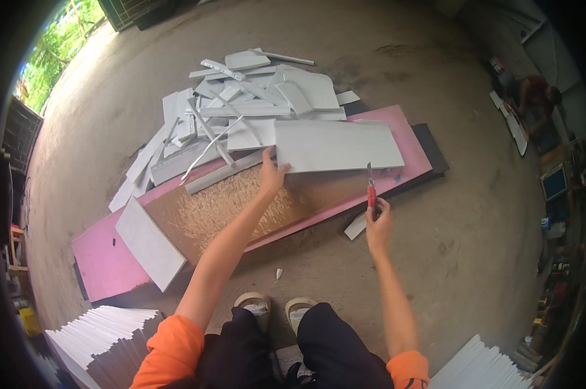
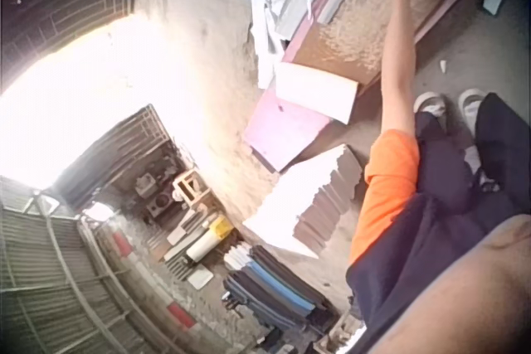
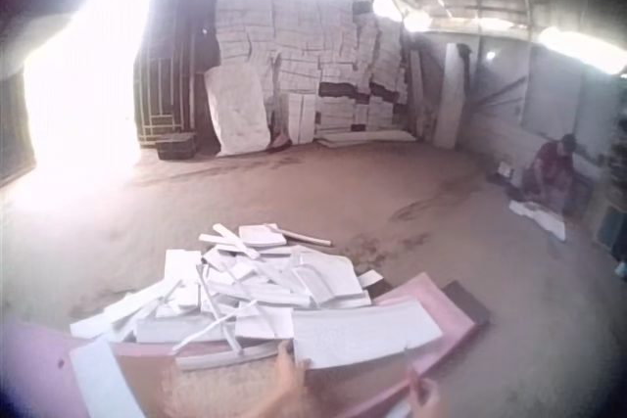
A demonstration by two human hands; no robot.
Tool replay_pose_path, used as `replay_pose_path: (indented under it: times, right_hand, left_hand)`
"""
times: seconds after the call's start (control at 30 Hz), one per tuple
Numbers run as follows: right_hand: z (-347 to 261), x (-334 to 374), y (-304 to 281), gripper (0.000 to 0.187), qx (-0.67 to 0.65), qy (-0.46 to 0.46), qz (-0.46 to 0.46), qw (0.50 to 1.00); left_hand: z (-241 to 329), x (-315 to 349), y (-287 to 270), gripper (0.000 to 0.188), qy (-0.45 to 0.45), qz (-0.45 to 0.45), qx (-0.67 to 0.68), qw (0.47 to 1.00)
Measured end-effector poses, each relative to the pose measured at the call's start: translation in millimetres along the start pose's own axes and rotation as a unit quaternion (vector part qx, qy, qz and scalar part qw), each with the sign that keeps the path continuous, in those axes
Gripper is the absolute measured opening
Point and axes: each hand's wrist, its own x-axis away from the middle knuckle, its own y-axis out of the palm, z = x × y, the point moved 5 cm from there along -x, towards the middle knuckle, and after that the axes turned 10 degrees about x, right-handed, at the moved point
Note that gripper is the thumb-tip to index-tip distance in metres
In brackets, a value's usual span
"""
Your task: The person cuts white foam boards into smaller rectangles using a utility knife on a pink cutting mat, then stacks the cut pieces. The person also retrieves a green strap and handles it while seated on the floor.
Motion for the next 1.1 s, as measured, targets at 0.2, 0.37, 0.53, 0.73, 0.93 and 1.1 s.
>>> replay_pose_path:
  times: [0.2,0.37,0.53,0.73,0.93,1.1]
  right_hand:
    - [-13.5,2.7,10.1,0.029,-0.039,-0.037,0.039,0.998]
    - [-69.2,19.2,57.3,0.031,-0.117,-0.061,-0.033,0.991]
    - [-115.7,43.9,109.9,0.030,-0.139,-0.127,-0.099,0.977]
    - [-139.3,79.2,183.7,0.033,-0.083,-0.207,-0.249,0.942]
    - [-134.7,86.2,204.4,0.034,-0.032,-0.219,-0.221,0.950]
    - [-133.9,83.2,204.9,0.034,-0.023,-0.219,-0.205,0.954]
  left_hand:
    - [-5.3,62.0,-74.7,0.068,-0.098,-0.012,0.102,0.990]
    - [-14.9,134.3,-175.3,0.068,-0.145,0.080,0.087,0.982]
    - [-27.4,185.2,-252.8,0.065,-0.132,0.156,-0.070,0.976]
    - [-31.9,221.7,-298.6,0.053,-0.061,0.220,-0.137,0.964]
    - [-56.5,269.0,-321.5,0.061,-0.183,0.530,-0.177,0.809]
    - [-66.0,258.9,-318.7,0.069,-0.197,0.580,0.119,0.781]
